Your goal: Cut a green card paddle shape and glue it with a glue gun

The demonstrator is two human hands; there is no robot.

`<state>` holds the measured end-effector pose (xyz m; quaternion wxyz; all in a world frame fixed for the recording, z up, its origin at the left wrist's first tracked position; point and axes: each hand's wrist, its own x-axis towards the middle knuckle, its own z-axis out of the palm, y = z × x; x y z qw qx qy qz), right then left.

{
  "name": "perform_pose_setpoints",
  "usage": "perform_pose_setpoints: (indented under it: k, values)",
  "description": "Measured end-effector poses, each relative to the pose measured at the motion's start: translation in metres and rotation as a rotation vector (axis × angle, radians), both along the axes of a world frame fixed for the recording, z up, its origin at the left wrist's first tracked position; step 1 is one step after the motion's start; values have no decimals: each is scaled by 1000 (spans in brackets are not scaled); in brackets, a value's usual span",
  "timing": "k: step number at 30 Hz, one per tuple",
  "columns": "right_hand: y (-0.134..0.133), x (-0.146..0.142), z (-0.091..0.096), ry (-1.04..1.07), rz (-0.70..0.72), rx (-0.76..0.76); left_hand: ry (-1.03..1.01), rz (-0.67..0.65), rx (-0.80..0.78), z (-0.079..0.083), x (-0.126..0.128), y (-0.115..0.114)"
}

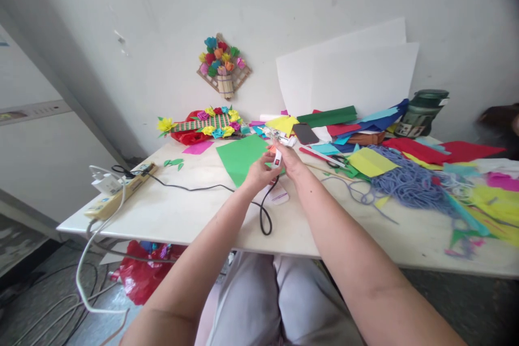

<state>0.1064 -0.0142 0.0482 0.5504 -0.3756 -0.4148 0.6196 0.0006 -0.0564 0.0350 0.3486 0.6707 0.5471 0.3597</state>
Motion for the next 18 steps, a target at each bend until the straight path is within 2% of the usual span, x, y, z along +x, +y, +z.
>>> perform_pose_setpoints:
  k: [6, 9, 12, 15, 18]
  values:
    - [1, -19, -13, -104, 21, 81, 347, 233, 259, -2, 2, -5]
    - [1, -26, -16, -94, 48, 151, 417, 289, 310, -2, -3, -6]
    - [-4, -28, -15, -110, 132, 223, 434, 327, 330, 0, -12, -5]
    - [-8, -27, -13, -243, 226, 342, 466, 391, 341, 4, -25, -2]
    - [-8, -26, -15, -529, 163, 518, 559, 490, 423, 8, -44, 1]
